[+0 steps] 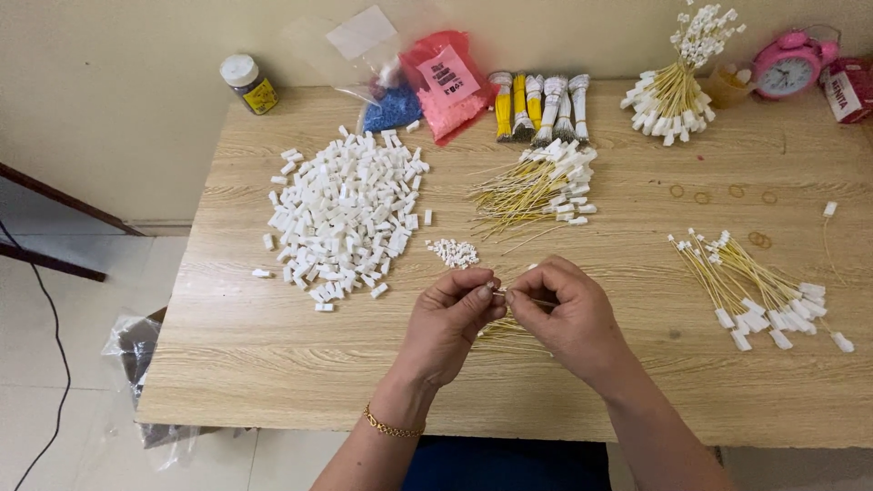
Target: Assembling small white plastic caps onto the ends of thin yellow wires
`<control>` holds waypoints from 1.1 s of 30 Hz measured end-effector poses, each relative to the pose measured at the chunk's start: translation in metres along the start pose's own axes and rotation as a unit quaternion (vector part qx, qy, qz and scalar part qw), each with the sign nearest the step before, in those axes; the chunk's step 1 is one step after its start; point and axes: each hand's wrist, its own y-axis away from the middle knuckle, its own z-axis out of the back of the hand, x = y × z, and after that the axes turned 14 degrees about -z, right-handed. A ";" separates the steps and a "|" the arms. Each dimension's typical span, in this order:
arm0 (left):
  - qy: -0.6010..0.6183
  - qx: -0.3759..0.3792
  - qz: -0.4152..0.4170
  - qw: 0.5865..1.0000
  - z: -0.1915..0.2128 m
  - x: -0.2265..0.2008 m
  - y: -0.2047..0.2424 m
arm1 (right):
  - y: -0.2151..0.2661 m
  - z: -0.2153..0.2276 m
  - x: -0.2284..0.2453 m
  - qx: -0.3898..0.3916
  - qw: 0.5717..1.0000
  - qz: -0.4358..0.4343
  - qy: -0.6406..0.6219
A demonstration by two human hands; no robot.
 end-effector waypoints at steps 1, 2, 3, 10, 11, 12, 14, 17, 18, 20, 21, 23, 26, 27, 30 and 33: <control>0.000 0.000 0.000 1.000 -0.002 -0.002 0.001 | 0.000 0.000 0.001 -0.001 1.000 0.000 0.000; 0.000 0.006 0.000 1.000 -0.003 -0.004 0.002 | 0.001 0.000 0.001 -0.006 1.000 0.005 0.017; -0.001 0.013 0.000 1.000 -0.005 -0.006 0.004 | 0.002 0.000 0.002 -0.012 0.999 0.009 0.033; -0.002 0.015 0.002 1.000 0.001 0.001 0.008 | 0.014 0.002 0.022 -0.043 0.997 0.018 0.069; -0.006 0.017 0.001 1.000 0.000 -0.001 0.009 | 0.014 0.003 0.023 -0.037 0.997 0.013 0.067; -0.010 0.018 -0.001 1.000 0.000 -0.002 0.010 | 0.014 0.003 0.024 -0.030 0.997 0.009 0.064; -0.019 0.027 0.002 0.999 0.002 0.000 0.010 | 0.013 0.004 0.017 -0.018 0.999 -0.001 0.042; -0.020 0.037 0.005 0.999 0.004 0.004 0.011 | 0.013 0.003 0.007 -0.006 1.000 -0.020 -0.012; -0.015 0.038 0.006 0.999 0.004 0.005 0.011 | 0.013 0.002 0.004 -0.006 0.999 -0.028 -0.044; -0.008 0.037 0.008 0.999 0.002 0.005 0.012 | 0.014 0.003 0.003 -0.004 0.998 -0.035 -0.056; -0.001 0.037 0.010 0.999 0.002 0.005 0.012 | 0.014 0.003 0.003 -0.001 0.997 -0.041 -0.068; 0.020 0.052 0.016 0.998 -0.005 -0.005 0.013 | 0.015 0.005 0.003 -0.002 0.999 -0.033 -0.035; 0.047 0.061 0.025 0.997 -0.007 -0.007 0.013 | 0.015 0.006 0.007 -0.017 0.998 0.021 0.050; 0.053 0.057 0.029 0.997 -0.006 -0.005 0.013 | 0.014 0.006 0.010 -0.031 0.992 0.068 0.103; 0.051 0.056 0.032 0.997 -0.010 -0.010 0.014 | 0.018 0.008 0.021 -0.026 0.994 0.045 0.101; 0.046 0.056 0.033 0.997 -0.008 -0.009 0.015 | 0.019 0.009 0.021 -0.028 0.991 0.053 0.120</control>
